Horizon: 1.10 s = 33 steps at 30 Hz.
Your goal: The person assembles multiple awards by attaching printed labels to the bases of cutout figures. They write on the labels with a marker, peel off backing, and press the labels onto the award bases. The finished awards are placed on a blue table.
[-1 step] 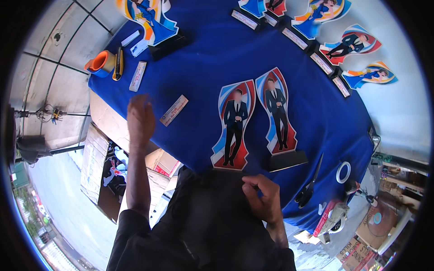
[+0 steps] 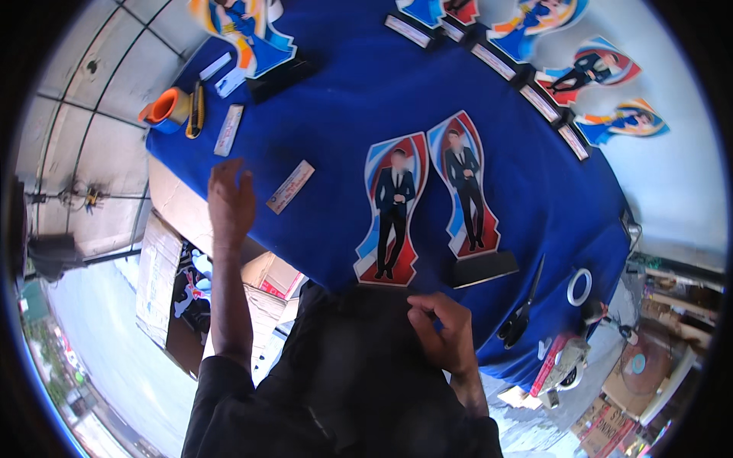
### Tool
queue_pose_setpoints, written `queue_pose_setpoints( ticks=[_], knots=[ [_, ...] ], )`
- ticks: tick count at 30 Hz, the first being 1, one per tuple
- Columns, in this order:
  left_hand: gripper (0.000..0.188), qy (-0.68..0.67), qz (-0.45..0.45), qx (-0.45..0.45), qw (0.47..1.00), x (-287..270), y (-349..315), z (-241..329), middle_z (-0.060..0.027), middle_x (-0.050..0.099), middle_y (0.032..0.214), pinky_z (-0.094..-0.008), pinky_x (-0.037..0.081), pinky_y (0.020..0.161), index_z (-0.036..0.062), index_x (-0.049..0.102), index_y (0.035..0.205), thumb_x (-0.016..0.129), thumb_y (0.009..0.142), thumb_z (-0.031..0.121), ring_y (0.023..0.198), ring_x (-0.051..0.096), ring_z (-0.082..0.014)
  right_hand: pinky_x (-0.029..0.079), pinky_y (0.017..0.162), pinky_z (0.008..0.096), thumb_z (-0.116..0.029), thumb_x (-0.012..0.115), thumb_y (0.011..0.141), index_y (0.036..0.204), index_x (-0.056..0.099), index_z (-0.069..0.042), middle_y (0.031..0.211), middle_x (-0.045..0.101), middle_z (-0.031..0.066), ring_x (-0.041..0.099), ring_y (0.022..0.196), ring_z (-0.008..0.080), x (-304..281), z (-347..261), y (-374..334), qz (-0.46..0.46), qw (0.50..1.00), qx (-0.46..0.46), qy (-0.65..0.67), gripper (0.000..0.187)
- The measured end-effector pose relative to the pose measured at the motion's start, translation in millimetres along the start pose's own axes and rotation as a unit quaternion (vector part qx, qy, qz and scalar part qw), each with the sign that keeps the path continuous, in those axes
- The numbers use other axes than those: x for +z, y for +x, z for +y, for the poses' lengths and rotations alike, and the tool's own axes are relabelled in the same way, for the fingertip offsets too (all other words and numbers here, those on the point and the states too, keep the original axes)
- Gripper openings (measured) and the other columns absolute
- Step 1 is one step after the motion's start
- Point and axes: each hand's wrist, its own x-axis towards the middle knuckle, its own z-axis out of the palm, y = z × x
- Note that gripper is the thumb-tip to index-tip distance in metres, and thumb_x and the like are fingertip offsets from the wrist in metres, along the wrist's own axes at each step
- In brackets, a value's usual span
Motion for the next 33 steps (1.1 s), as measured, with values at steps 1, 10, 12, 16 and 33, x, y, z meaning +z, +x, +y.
queue_pose_setpoints(
  ticks=[1, 10, 12, 16, 33],
  knots=[
    [0.025, -0.027, -0.016, -0.015, 0.999, -1.8, 1.9, -3.5, -0.0227, 0.067, 0.109, -0.0486, 0.048, 0.093, -0.0055, 0.068, 0.11, 0.062, 0.088, 0.005, 0.104, 0.062, -0.0406, 0.053, 0.069, 0.0297, -0.007, 0.07, 0.091, 0.105, 0.07, 0.003, 0.089, 0.071, 0.014, 0.07, 0.078, 0.0205, -0.4, -1.0, 1.5, 0.008, 1.0, -0.003, 0.005, 0.018],
    [0.024, -0.057, -0.1, -0.076, 0.99, -2.9, 4.6, 20.2, -0.0225, 0.065, 0.115, -0.0485, 0.052, 0.091, -0.0069, 0.068, 0.114, 0.058, 0.097, 0.008, 0.109, 0.064, -0.0386, 0.054, 0.063, 0.0322, -0.011, 0.072, 0.091, 0.104, 0.071, 0.002, 0.091, 0.072, 0.0138, 0.071, 0.079, 0.0225, 0.2, -4.2, 12.0, 0.022, 1.0, -0.015, -0.015, 0.018],
    [0.025, -0.059, -0.11, -0.083, 0.989, -4.7, 4.8, 20.4, -0.0223, 0.065, 0.116, -0.0484, 0.052, 0.091, -0.0065, 0.068, 0.115, 0.057, 0.098, 0.008, 0.109, 0.065, -0.0382, 0.054, 0.062, 0.0321, -0.011, 0.072, 0.091, 0.104, 0.071, 0.002, 0.09, 0.072, 0.0138, 0.071, 0.079, 0.0226, 2.4, -2.8, 11.2, 0.025, 0.999, -0.015, -0.019, 0.018],
    [0.026, -0.056, -0.101, -0.068, 0.991, -6.4, 8.4, 18.8, -0.0221, 0.065, 0.117, -0.0476, 0.052, 0.091, -0.006, 0.068, 0.116, 0.056, 0.098, 0.008, 0.109, 0.065, -0.0377, 0.053, 0.061, 0.0317, -0.01, 0.072, 0.091, 0.103, 0.071, 0.002, 0.089, 0.072, 0.0137, 0.071, 0.079, 0.023, 3.7, -0.1, 11.1, 0.03, 0.999, -0.017, -0.013, 0.018],
    [0.026, -0.06, -0.11, -0.075, 0.989, -9.0, 14.4, 16.7, -0.0223, 0.065, 0.116, -0.0473, 0.05, 0.094, -0.0058, 0.067, 0.115, 0.052, 0.097, 0.005, 0.11, 0.063, -0.0382, 0.052, 0.06, 0.0313, -0.011, 0.071, 0.091, 0.103, 0.071, 0.003, 0.089, 0.072, 0.0151, 0.071, 0.078, 0.0238, 4.1, -2.3, 18.2, 0.014, 1.0, -0.016, -0.018, 0.018]
  ],
)
